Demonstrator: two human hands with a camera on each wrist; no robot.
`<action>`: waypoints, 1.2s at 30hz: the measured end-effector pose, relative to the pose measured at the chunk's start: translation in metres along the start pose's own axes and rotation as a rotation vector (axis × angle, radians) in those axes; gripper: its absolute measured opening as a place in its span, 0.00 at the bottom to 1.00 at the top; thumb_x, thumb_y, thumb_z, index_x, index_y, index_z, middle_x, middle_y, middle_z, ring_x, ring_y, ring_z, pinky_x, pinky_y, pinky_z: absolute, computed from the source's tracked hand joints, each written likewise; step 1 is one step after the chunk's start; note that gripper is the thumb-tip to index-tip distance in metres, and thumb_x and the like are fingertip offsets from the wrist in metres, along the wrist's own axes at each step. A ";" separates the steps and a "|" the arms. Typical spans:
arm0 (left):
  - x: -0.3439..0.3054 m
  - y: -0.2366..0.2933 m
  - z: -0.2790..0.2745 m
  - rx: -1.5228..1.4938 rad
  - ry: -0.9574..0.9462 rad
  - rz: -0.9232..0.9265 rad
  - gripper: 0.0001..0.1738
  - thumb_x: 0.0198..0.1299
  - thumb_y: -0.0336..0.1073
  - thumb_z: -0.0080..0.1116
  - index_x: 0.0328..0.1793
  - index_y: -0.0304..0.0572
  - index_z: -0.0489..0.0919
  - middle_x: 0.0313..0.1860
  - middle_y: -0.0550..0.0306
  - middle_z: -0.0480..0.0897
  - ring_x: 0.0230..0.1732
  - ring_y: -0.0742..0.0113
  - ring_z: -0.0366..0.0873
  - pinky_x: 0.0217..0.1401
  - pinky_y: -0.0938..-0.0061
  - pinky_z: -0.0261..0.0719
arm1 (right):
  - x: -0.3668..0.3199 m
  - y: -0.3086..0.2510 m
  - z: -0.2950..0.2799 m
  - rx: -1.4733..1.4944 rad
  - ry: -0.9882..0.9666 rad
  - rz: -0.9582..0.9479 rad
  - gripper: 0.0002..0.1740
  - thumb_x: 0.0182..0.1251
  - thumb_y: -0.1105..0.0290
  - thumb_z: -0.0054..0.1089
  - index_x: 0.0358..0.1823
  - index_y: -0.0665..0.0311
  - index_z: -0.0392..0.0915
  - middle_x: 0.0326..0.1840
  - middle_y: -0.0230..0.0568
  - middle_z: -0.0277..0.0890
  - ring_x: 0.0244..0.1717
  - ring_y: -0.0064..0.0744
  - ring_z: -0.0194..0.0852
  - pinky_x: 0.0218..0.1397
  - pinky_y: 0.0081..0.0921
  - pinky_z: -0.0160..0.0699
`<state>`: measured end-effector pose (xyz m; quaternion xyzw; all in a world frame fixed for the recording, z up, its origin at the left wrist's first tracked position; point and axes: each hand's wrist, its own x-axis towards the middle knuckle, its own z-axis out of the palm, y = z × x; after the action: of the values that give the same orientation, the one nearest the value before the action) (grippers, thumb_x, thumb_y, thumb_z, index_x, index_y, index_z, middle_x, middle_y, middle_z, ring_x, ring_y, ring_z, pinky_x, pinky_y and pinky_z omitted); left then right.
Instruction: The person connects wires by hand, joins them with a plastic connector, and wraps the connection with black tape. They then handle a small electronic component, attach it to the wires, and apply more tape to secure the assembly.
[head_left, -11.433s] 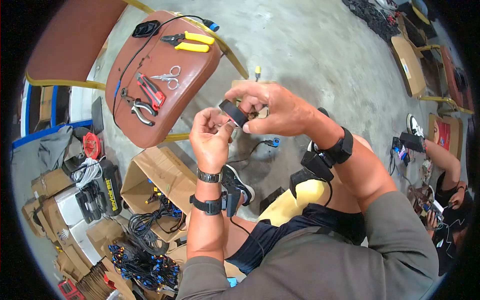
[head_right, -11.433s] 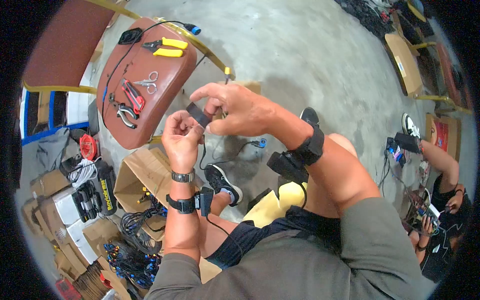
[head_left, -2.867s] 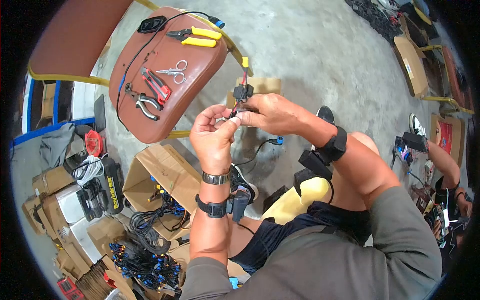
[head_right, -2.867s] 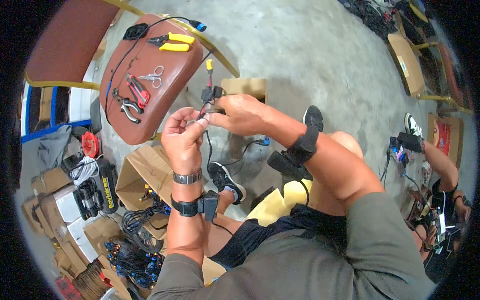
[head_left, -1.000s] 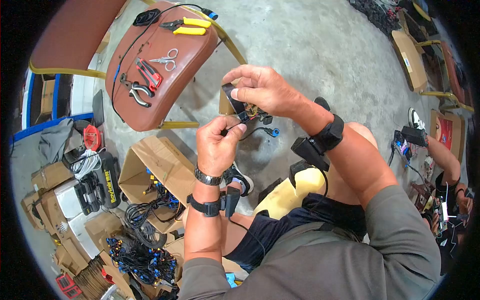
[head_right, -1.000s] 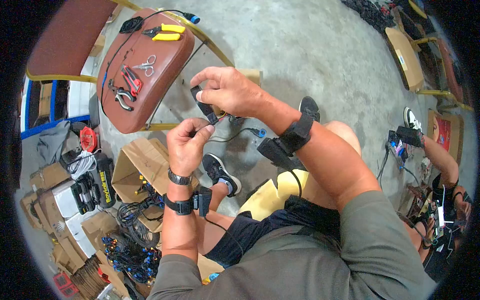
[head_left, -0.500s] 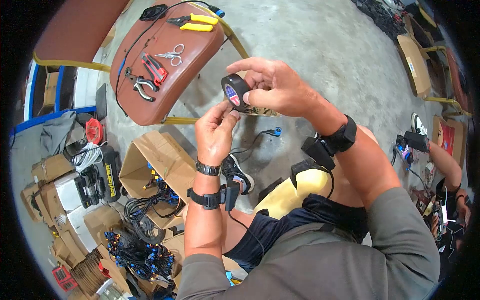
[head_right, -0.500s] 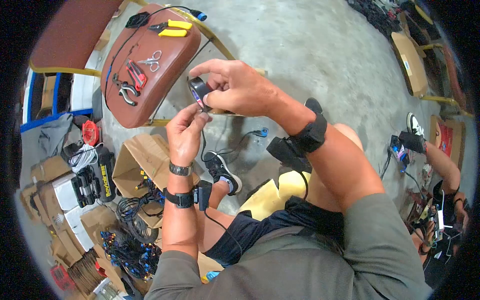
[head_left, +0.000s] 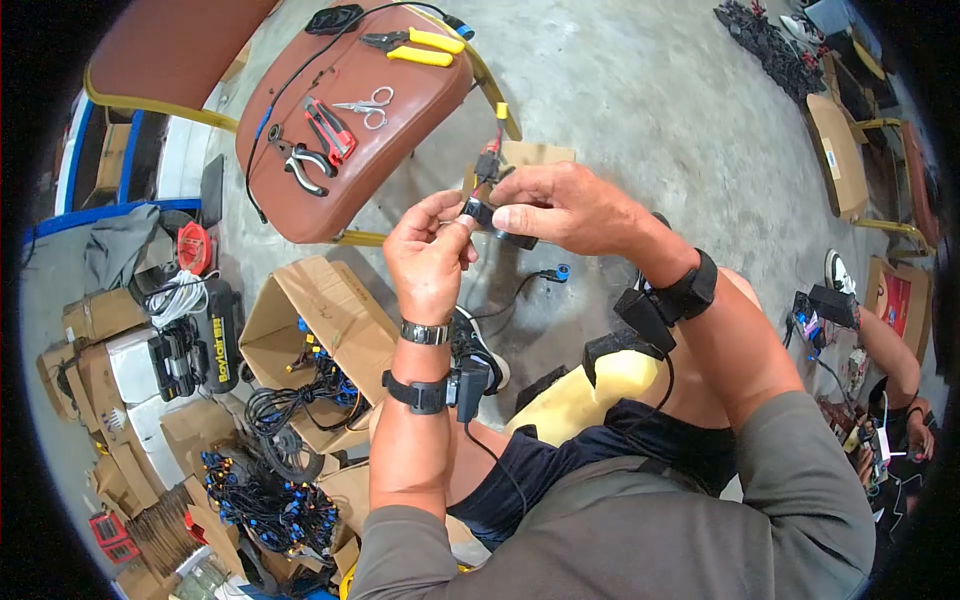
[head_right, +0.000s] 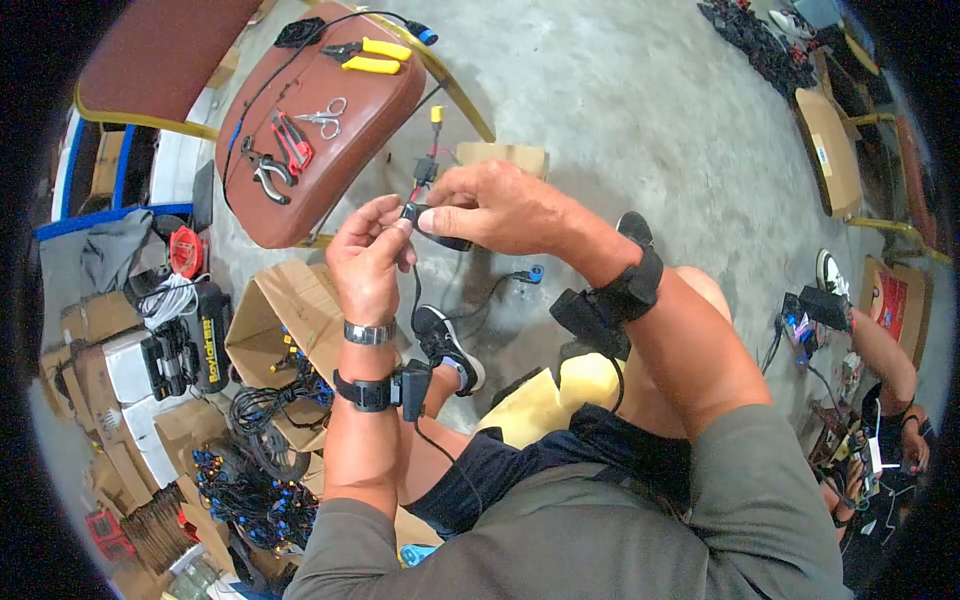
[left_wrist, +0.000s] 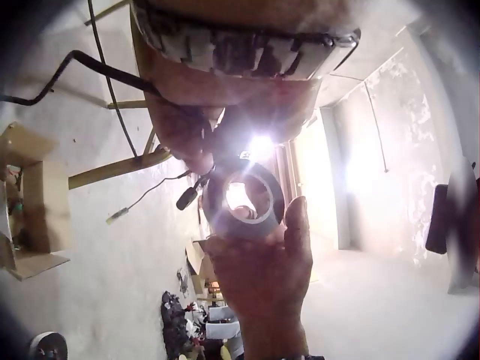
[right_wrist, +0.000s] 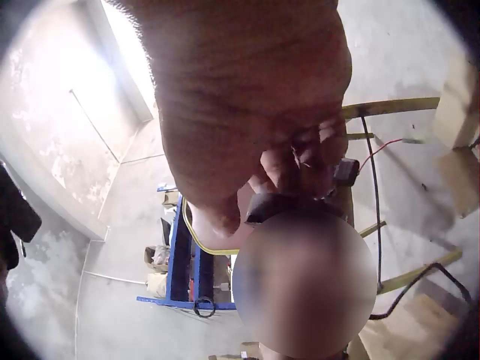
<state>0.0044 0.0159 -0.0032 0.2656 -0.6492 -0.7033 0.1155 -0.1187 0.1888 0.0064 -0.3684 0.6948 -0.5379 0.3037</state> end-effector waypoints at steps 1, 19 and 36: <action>-0.002 0.000 0.001 -0.001 0.000 0.007 0.17 0.61 0.21 0.63 0.57 0.31 0.81 0.39 0.56 0.86 0.23 0.73 0.79 0.22 0.80 0.73 | 0.000 0.002 0.003 -0.001 0.016 0.002 0.19 0.73 0.59 0.61 0.50 0.70 0.83 0.35 0.40 0.84 0.38 0.27 0.79 0.42 0.29 0.77; -0.014 -0.004 0.015 -0.279 0.040 0.057 0.21 0.58 0.15 0.60 0.59 0.32 0.79 0.45 0.48 0.86 0.22 0.73 0.78 0.20 0.81 0.72 | 0.009 0.009 0.015 0.036 -0.032 0.156 0.21 0.69 0.57 0.54 0.40 0.72 0.83 0.35 0.54 0.82 0.36 0.43 0.80 0.45 0.36 0.77; -0.015 -0.008 0.011 0.108 -0.007 0.232 0.16 0.57 0.19 0.69 0.53 0.34 0.84 0.42 0.62 0.85 0.38 0.80 0.79 0.40 0.84 0.76 | 0.001 0.015 0.001 -0.397 -0.082 0.076 0.23 0.69 0.52 0.59 0.41 0.69 0.85 0.32 0.59 0.82 0.32 0.58 0.79 0.41 0.44 0.79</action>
<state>0.0126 0.0345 -0.0078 0.1921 -0.7129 -0.6501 0.1797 -0.1215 0.1895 -0.0084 -0.4160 0.7877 -0.3629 0.2733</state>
